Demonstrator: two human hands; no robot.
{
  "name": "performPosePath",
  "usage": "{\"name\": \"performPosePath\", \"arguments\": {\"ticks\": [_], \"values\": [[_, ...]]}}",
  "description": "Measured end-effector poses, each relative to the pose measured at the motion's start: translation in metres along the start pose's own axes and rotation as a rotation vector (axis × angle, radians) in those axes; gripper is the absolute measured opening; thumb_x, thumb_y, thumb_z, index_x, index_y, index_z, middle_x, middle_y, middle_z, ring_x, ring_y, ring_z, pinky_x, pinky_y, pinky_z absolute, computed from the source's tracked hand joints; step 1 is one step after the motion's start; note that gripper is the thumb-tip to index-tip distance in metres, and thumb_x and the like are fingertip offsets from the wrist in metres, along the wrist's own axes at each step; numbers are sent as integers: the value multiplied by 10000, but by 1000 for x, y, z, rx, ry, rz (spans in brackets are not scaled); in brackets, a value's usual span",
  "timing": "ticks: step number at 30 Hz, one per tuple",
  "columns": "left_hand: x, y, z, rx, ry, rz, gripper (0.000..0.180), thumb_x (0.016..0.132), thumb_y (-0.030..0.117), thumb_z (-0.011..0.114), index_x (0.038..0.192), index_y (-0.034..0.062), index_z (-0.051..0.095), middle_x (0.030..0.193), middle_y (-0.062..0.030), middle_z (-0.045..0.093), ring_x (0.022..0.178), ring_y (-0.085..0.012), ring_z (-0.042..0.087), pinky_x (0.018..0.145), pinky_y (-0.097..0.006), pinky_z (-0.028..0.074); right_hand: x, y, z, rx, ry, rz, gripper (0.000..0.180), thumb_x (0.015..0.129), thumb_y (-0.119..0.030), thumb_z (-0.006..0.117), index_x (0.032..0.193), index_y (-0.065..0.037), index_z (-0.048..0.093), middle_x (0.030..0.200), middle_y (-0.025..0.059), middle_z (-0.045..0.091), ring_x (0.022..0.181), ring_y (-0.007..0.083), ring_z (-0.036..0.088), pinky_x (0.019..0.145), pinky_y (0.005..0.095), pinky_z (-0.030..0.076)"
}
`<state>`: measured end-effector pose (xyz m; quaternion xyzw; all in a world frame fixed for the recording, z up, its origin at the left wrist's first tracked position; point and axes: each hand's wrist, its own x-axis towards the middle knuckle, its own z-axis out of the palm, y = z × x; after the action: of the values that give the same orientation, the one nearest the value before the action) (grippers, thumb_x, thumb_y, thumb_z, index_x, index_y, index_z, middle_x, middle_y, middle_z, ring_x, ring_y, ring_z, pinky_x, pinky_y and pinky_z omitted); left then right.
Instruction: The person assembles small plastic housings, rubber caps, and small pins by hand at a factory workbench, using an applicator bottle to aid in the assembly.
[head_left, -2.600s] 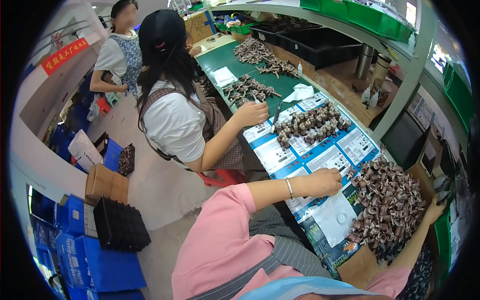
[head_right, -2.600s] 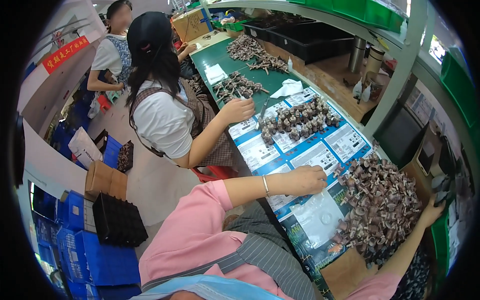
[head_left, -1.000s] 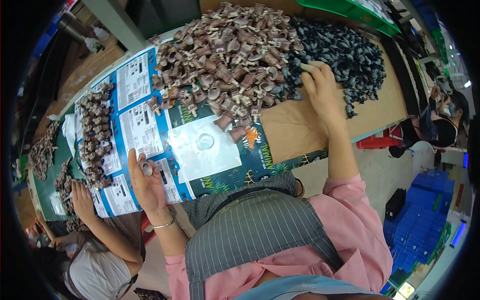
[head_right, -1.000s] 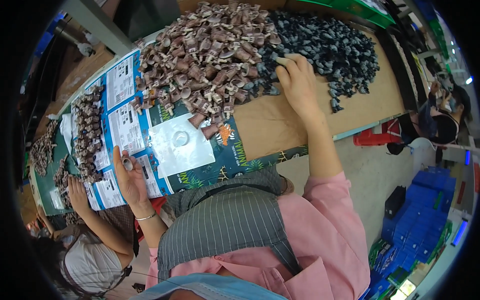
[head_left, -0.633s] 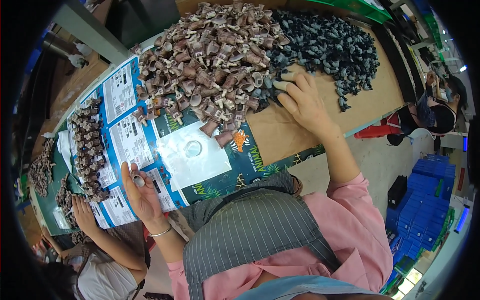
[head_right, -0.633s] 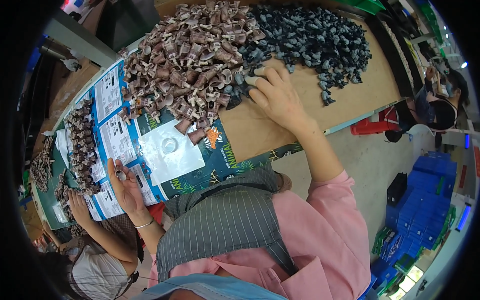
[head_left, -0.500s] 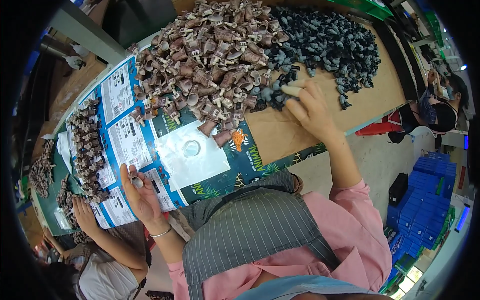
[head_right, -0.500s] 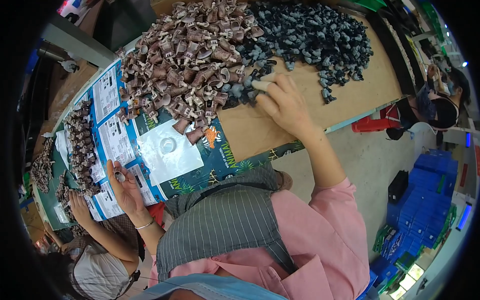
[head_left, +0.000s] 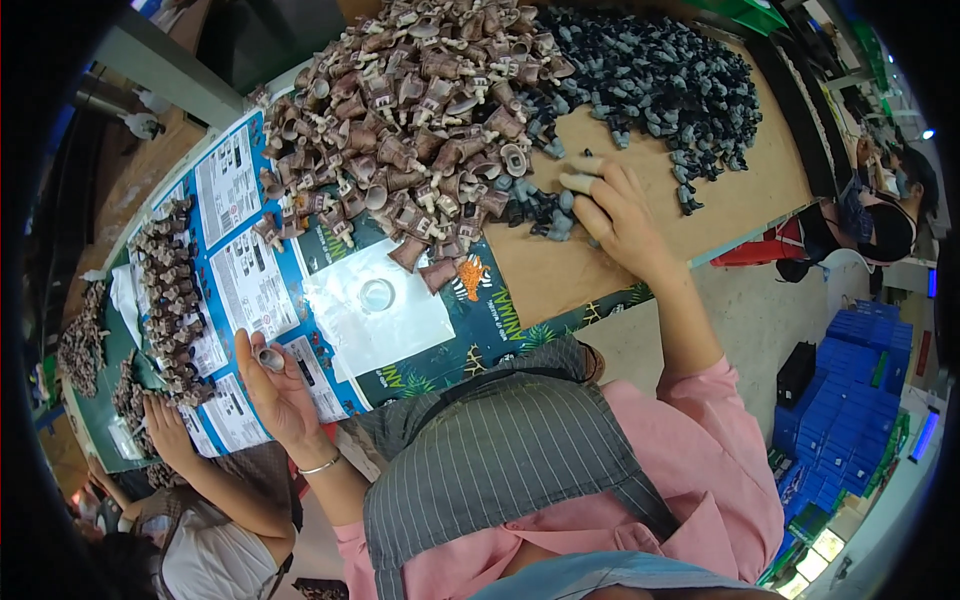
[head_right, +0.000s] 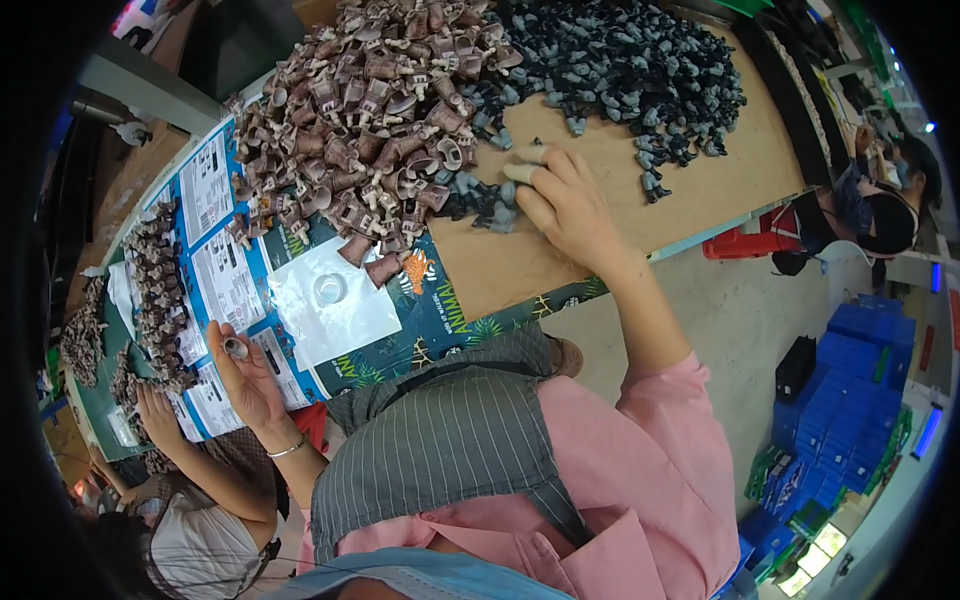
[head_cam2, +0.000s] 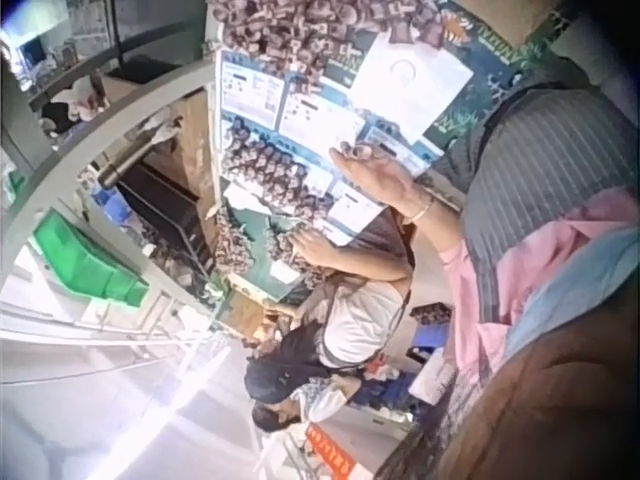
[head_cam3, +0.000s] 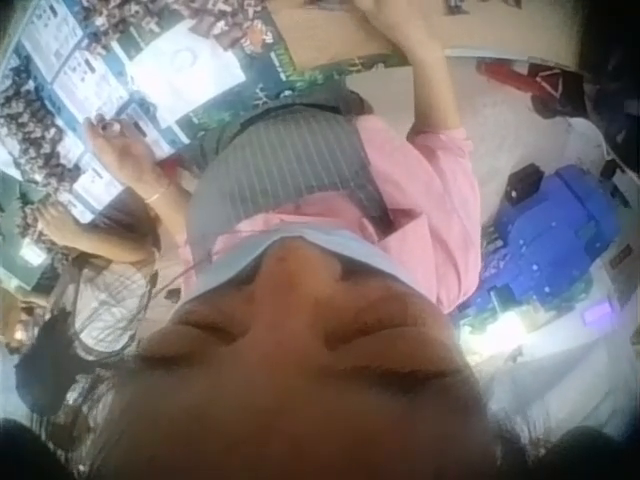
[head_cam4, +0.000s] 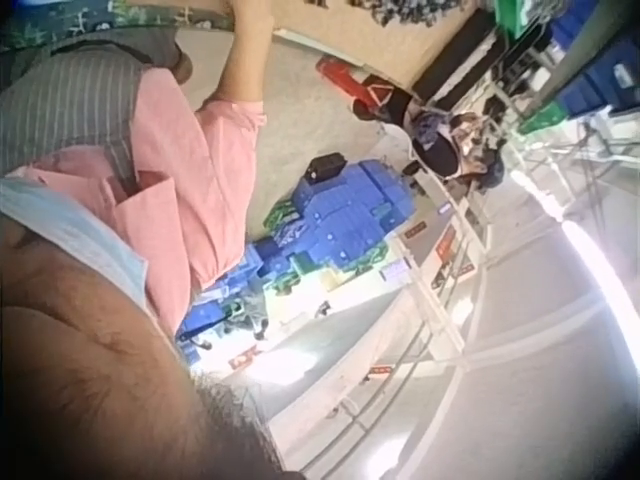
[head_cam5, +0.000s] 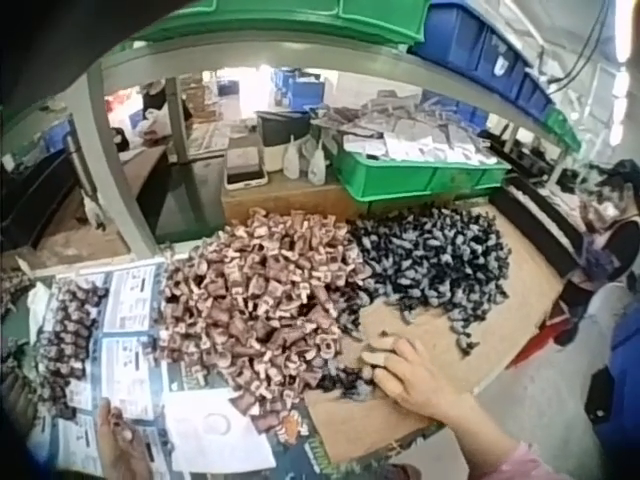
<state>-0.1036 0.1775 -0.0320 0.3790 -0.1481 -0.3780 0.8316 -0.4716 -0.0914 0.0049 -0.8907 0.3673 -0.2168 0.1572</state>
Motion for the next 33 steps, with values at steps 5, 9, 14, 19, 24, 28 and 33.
{"name": "performPosePath", "arguments": {"ticks": [5,9,14,19,24,28,33], "values": [[5,1,3,-18,-60,-38,499,991,127,526,1437,0,341,1321,-163,525,1117,-218,609,949,-295,534,-8,-14,-5,-24,164,-121,292,847,-108,643,1137,-75,643,1145,87,608,1044,311,547,891,409,433],[5,0,-1,-30,-60,-44,489,989,115,526,1428,-7,351,1320,-174,525,1112,-228,615,945,-296,541,10,-42,-5,-63,43,120,273,839,-175,669,1095,-84,650,996,82,625,957,281,582,838,388,441],[1,-1,-5,-62,-60,-32,491,990,109,521,1431,-13,343,1318,-189,530,1121,-238,614,951,-302,541,25,-54,20,-254,106,-24,270,804,-335,688,966,-120,680,863,57,623,892,252,610,741,382,459],[0,-1,-4,-60,-46,-18,504,994,102,508,1444,-20,315,1332,-206,523,1130,-246,612,948,-306,545,26,-40,14,158,53,218,194,824,-229,699,943,-77,683,854,95,617,774,261,619,692,360,479],[1,-2,-6,-37,-41,-18,490,992,82,503,1434,-32,326,1324,-208,533,1134,-248,612,946,-305,548,26,-41,4,280,239,99,165,833,-152,699,963,-52,679,845,95,615,760,213,619,684,315,480],[0,-2,-9,13,-35,-19,458,992,74,498,1415,-38,363,1300,-200,554,1132,-243,613,946,-304,548,8,-79,5,549,64,165,171,835,-154,701,961,-42,672,843,86,615,754,195,620,682,309,481],[-1,-2,-5,15,-49,-24,453,985,68,509,1406,-39,382,1279,-177,570,1127,-226,610,947,-309,540,-1,-98,25,689,-461,323,213,885,-117,655,1083,-41,637,858,39,571,742,118,564,646,238,454]]}}
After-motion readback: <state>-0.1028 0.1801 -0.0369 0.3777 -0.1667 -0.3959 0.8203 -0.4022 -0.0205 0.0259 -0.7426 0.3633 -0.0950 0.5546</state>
